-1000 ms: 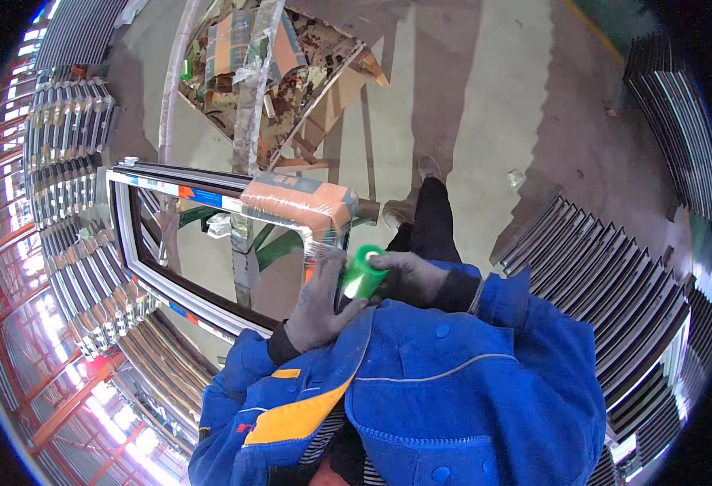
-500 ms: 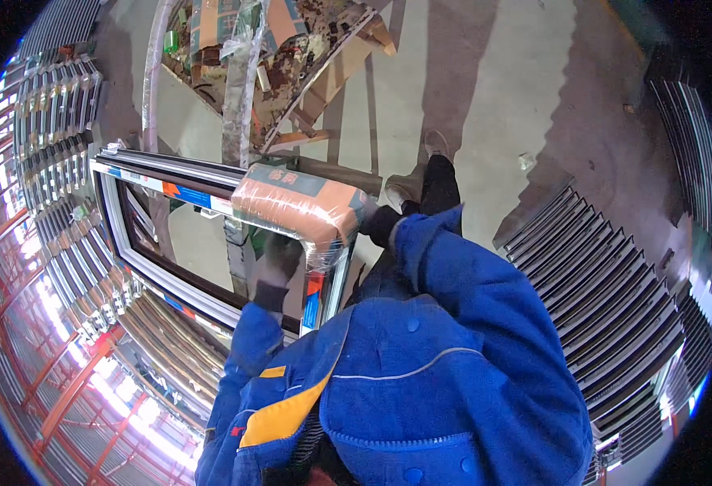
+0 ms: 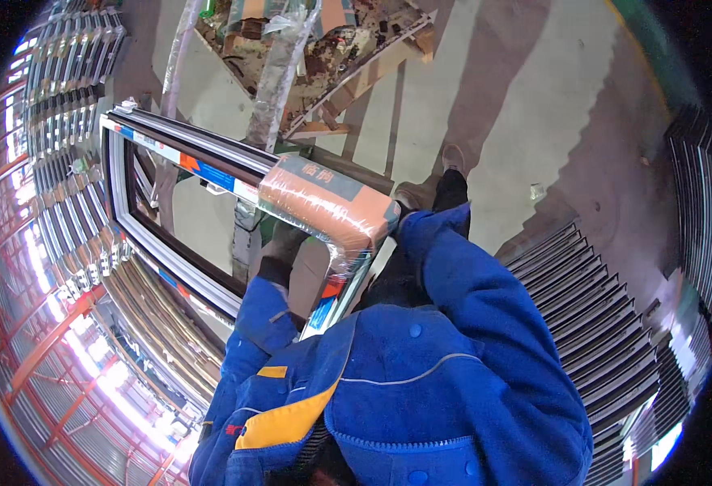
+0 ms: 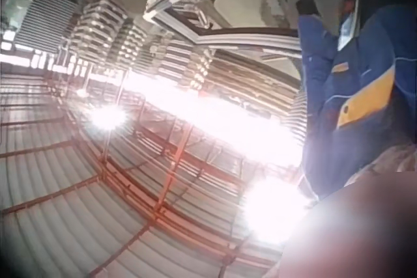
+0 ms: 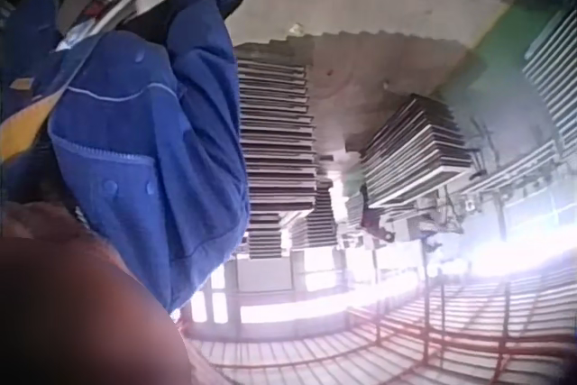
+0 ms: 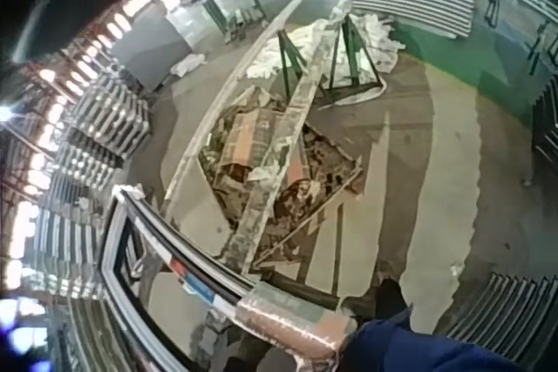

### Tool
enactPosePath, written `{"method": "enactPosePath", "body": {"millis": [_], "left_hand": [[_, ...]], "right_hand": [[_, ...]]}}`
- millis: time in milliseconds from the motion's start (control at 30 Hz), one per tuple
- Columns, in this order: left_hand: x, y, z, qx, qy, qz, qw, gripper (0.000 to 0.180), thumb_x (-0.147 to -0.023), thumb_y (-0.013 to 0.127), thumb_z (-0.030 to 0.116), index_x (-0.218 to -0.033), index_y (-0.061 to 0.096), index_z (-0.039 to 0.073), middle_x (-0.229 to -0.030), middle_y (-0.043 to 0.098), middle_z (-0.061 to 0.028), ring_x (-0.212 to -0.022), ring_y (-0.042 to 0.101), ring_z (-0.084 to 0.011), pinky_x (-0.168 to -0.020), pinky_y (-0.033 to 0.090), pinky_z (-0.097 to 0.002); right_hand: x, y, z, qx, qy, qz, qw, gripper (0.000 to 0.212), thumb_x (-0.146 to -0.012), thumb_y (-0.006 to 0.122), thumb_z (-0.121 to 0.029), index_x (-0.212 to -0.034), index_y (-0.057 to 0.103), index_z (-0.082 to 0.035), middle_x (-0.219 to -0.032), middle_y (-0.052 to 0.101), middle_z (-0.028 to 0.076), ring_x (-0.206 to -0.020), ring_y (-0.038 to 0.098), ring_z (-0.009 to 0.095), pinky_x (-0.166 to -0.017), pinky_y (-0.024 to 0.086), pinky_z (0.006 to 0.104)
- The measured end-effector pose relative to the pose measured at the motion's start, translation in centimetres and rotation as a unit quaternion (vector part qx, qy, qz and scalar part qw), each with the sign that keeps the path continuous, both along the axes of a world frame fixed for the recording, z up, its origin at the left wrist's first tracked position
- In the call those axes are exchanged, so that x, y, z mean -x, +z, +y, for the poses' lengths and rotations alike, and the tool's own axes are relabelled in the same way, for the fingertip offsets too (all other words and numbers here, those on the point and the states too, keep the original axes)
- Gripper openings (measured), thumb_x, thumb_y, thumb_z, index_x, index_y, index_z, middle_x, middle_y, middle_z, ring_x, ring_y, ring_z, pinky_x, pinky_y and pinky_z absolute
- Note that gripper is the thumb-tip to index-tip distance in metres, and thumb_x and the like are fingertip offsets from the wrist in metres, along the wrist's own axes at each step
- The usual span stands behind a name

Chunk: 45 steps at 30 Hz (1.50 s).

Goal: Applying protective padding and adhesive tape to the edges and corners of a large metal window frame for transport.

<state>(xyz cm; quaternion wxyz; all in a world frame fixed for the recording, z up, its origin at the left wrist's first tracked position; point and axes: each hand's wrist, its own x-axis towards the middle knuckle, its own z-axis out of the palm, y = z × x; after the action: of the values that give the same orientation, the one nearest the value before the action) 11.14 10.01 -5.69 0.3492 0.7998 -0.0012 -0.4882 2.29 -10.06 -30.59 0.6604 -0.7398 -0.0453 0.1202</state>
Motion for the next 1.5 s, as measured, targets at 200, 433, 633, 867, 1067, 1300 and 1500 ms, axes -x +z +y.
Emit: {"method": "enactPosePath", "body": {"millis": [200,433,633,867,1067,1300,1500], "left_hand": [[4.7,7.3,5.1,0.313,0.343,0.1,0.88,0.081,-0.08,0.077,0.03,-0.149,0.044,0.003,-0.133,0.063,-0.0155,-0.119,0.064,-0.031,-0.092,0.058,-0.0454],[3.6,14.2,-1.5,0.405,0.256,0.125,0.869,0.09,-0.076,0.083,0.032,-0.15,0.043,-0.002,-0.132,0.064,-0.0166,-0.118,0.066,-0.0264,-0.098,0.055,-0.0368],[5.5,17.9,-5.9,0.349,0.179,0.069,0.917,0.086,-0.075,0.081,0.027,-0.149,0.044,0.0,-0.131,0.062,-0.0132,-0.117,0.064,-0.0227,-0.099,0.053,-0.0362],[8.4,21.6,-11.1,0.19,-0.02,-0.143,0.971,0.083,-0.078,0.077,0.022,-0.147,0.037,-0.003,-0.127,0.057,-0.0207,-0.117,0.06,-0.0317,-0.1,0.049,-0.0411],[8.5,21.0,-11.4,0.176,-0.078,-0.171,0.966,0.092,-0.081,0.077,0.024,-0.152,0.029,-0.007,-0.14,0.049,-0.0265,-0.129,0.053,-0.0372,-0.109,0.044,-0.044],[6.4,22.4,-13.6,0.261,-0.09,-0.078,0.958,0.065,-0.087,0.073,0.013,-0.145,0.049,-0.003,-0.138,0.056,-0.0216,-0.13,0.056,-0.0284,-0.106,0.048,-0.0363],[3.2,12.3,-5.7,0.043,-0.09,-0.26,0.961,0.033,-0.09,0.07,0.009,-0.122,0.068,0.004,-0.114,0.071,-0.0136,-0.106,0.067,-0.0217,-0.088,0.055,-0.0403]], "right_hand": [[-1.7,16.5,-13.0,-0.325,-0.19,0.436,0.817,0.025,-0.098,0.064,-0.02,-0.109,0.072,0.001,-0.098,0.072,0.013,-0.082,0.07,0.017,-0.071,0.057,0.0297],[1.2,33.1,-18.9,-0.228,-0.118,0.225,0.94,0.033,-0.097,0.068,-0.022,-0.116,0.07,0.005,-0.1,0.074,0.012,-0.084,0.07,0.015,-0.077,0.057,0.0297],[2.0,39.7,-7.5,-0.069,-0.116,-0.145,0.98,0.067,-0.092,0.077,-0.033,-0.14,0.051,0.006,-0.121,0.068,0.017,-0.108,0.067,0.023,-0.093,0.054,0.0368],[5.2,39.6,-8.5,-0.171,-0.152,-0.006,0.973,0.071,-0.09,0.08,-0.033,-0.14,0.045,0.002,-0.121,0.067,0.019,-0.111,0.067,0.025,-0.096,0.054,0.0392],[5.6,38.1,-9.1,-0.249,-0.194,0.033,0.948,0.07,-0.087,0.082,-0.02,-0.143,0.045,0.001,-0.126,0.063,0.014,-0.115,0.063,0.02,-0.1,0.051,0.0367],[3.4,34.9,-15.4,-0.136,-0.301,0.034,0.943,0.074,-0.083,0.084,-0.012,-0.144,0.046,0.003,-0.116,0.065,0.009,-0.103,0.065,0.016,-0.09,0.055,0.0306],[1.7,26.4,-14.5,0.069,-0.253,0.044,0.964,0.078,-0.088,0.082,-0.024,-0.149,0.042,0.004,-0.112,0.068,0.014,-0.104,0.068,0.018,-0.091,0.055,0.0319]]}}
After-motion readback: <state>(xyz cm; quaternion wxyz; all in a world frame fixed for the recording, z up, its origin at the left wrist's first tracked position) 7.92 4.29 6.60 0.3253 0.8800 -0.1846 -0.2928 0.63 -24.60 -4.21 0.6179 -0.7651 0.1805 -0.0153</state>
